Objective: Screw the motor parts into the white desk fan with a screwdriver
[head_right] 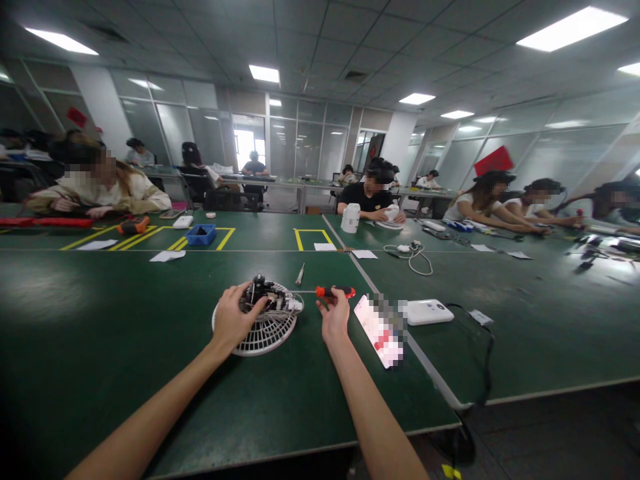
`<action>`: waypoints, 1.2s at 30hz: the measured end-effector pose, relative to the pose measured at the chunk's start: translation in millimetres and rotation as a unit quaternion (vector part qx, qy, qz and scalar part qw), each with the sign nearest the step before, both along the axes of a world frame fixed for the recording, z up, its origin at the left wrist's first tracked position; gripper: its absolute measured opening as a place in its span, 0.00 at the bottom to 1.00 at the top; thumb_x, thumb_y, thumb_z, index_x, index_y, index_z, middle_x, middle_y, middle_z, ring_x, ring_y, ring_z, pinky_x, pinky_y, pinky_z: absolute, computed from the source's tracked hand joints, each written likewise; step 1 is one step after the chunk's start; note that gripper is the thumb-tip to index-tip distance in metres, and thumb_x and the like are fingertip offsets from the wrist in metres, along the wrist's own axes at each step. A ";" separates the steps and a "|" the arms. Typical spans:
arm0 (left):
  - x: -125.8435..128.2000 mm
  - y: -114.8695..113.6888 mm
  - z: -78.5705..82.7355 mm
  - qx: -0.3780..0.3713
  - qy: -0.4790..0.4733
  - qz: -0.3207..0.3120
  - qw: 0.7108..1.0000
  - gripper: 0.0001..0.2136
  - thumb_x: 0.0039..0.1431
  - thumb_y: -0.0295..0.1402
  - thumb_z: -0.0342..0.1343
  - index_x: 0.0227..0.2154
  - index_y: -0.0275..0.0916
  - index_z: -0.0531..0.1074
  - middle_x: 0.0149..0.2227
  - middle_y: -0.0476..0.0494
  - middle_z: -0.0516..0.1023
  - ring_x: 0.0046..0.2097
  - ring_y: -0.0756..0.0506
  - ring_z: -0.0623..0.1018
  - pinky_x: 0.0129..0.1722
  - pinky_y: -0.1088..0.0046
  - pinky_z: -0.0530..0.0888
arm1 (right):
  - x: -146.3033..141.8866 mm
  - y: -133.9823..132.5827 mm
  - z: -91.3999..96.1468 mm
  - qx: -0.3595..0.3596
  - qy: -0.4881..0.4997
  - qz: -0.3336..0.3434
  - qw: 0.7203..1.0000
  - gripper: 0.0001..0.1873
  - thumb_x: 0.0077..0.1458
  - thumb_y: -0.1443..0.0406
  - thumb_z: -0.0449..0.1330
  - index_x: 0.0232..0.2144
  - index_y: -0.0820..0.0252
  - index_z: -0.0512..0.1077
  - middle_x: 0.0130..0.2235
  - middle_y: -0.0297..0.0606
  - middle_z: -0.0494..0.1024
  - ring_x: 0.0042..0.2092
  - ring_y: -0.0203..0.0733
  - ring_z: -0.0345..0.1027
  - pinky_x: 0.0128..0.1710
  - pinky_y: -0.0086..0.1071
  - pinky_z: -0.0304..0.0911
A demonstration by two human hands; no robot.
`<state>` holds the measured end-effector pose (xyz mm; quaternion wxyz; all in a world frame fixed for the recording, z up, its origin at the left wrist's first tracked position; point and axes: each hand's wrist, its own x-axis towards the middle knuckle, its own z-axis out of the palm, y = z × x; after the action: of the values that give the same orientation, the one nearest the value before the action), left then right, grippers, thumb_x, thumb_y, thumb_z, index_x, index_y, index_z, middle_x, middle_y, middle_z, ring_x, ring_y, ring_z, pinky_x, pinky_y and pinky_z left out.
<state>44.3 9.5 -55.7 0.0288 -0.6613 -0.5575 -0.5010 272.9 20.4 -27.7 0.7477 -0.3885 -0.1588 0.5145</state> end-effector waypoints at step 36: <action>0.2 -2.0 6.3 0.007 -0.005 -0.004 1.000 0.22 0.60 0.49 0.60 0.50 0.39 0.75 0.41 0.39 0.79 0.43 0.37 0.77 0.47 0.57 0.74 | -5.1 1.5 -3.0 0.011 -0.006 -0.017 1.000 0.15 0.42 0.62 0.71 0.30 0.56 0.69 0.25 0.26 0.77 0.28 0.35 0.72 0.28 0.28 0.69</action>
<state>44.5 7.6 -49.4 0.0289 -0.6608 -0.5515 -0.5083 267.9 21.9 -30.6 0.7596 -0.3857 -0.1623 0.4979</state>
